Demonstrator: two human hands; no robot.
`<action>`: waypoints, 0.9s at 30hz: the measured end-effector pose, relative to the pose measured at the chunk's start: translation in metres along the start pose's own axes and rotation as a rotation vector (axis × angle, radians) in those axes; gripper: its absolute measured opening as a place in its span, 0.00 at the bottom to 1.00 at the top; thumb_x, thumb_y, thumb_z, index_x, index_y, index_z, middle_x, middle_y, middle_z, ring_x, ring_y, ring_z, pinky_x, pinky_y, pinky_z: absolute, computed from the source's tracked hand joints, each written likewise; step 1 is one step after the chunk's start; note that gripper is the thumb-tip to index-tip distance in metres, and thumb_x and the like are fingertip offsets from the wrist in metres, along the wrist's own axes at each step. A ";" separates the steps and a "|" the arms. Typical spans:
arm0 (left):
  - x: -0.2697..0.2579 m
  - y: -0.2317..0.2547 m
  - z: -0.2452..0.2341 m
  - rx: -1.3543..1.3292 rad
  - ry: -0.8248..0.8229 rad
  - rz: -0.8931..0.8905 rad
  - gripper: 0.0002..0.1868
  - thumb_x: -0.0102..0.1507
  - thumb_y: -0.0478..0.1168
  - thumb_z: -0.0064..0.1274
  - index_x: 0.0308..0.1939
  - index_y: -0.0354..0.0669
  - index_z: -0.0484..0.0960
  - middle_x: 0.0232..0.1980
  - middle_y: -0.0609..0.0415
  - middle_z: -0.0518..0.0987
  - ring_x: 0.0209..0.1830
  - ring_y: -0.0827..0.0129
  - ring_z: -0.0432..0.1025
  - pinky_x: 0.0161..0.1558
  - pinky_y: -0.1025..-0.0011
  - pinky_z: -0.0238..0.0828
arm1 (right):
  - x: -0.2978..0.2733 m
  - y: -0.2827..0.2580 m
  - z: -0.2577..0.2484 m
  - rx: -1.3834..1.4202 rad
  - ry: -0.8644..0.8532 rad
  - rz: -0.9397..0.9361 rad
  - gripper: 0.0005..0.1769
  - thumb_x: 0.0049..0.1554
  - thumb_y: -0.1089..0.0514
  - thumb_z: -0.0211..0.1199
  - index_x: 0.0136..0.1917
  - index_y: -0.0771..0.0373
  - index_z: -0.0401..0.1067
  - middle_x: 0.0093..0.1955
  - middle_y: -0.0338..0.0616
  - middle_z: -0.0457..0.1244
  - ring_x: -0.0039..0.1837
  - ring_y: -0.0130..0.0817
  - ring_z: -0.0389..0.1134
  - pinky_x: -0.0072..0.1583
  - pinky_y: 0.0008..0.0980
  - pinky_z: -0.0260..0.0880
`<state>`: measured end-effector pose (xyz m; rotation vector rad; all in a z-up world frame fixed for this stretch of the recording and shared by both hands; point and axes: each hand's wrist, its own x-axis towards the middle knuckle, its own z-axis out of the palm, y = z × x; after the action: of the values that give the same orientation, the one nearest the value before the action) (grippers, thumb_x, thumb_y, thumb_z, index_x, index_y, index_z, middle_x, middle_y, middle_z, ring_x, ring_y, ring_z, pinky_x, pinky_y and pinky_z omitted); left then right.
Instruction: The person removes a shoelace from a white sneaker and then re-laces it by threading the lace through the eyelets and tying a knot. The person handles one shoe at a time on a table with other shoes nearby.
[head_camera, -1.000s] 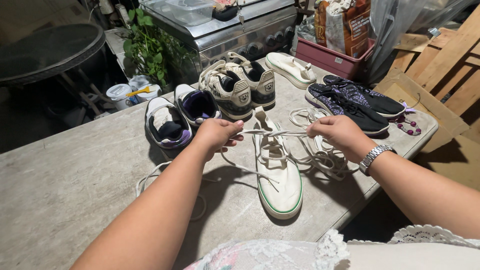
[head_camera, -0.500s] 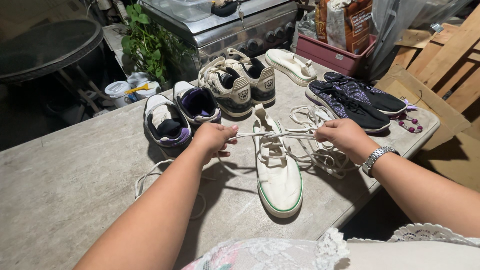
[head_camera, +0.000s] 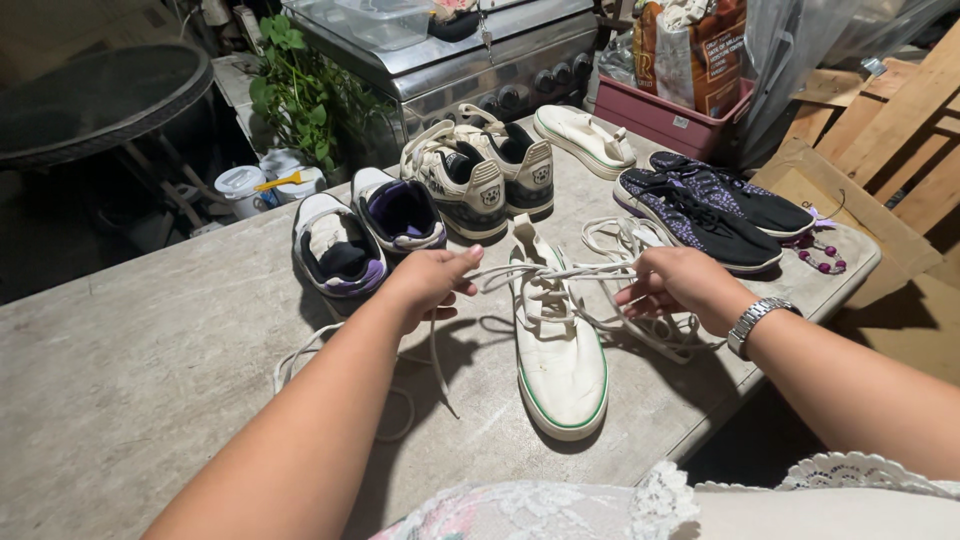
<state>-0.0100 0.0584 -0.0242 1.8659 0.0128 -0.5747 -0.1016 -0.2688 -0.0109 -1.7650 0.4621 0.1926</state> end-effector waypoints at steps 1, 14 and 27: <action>-0.002 0.004 0.000 -0.014 -0.012 0.009 0.18 0.65 0.56 0.55 0.49 0.50 0.83 0.39 0.59 0.82 0.36 0.74 0.67 0.45 0.67 0.73 | -0.002 -0.002 0.003 0.000 -0.006 0.013 0.10 0.60 0.57 0.48 0.45 0.65 0.66 0.47 0.54 0.73 0.41 0.38 0.74 0.47 0.33 0.70; 0.008 -0.001 0.004 0.060 -0.019 0.102 0.21 0.62 0.38 0.56 0.59 0.56 0.77 0.46 0.59 0.84 0.44 0.72 0.77 0.45 0.63 0.66 | -0.005 -0.004 0.028 -0.316 -0.101 -0.199 0.09 0.61 0.57 0.58 0.45 0.66 0.71 0.41 0.46 0.70 0.43 0.29 0.71 0.51 0.30 0.69; 0.012 -0.032 0.020 0.293 -0.194 0.135 0.20 0.62 0.40 0.54 0.59 0.42 0.80 0.43 0.55 0.85 0.35 0.71 0.76 0.32 0.71 0.67 | -0.067 -0.051 0.083 0.007 -0.212 -0.048 0.10 0.58 0.58 0.63 0.54 0.60 0.74 0.42 0.39 0.64 0.37 0.25 0.64 0.44 0.35 0.76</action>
<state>-0.0157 0.0492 -0.0625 2.0653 -0.3390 -0.6894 -0.1324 -0.1663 0.0390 -1.7245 0.2667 0.3398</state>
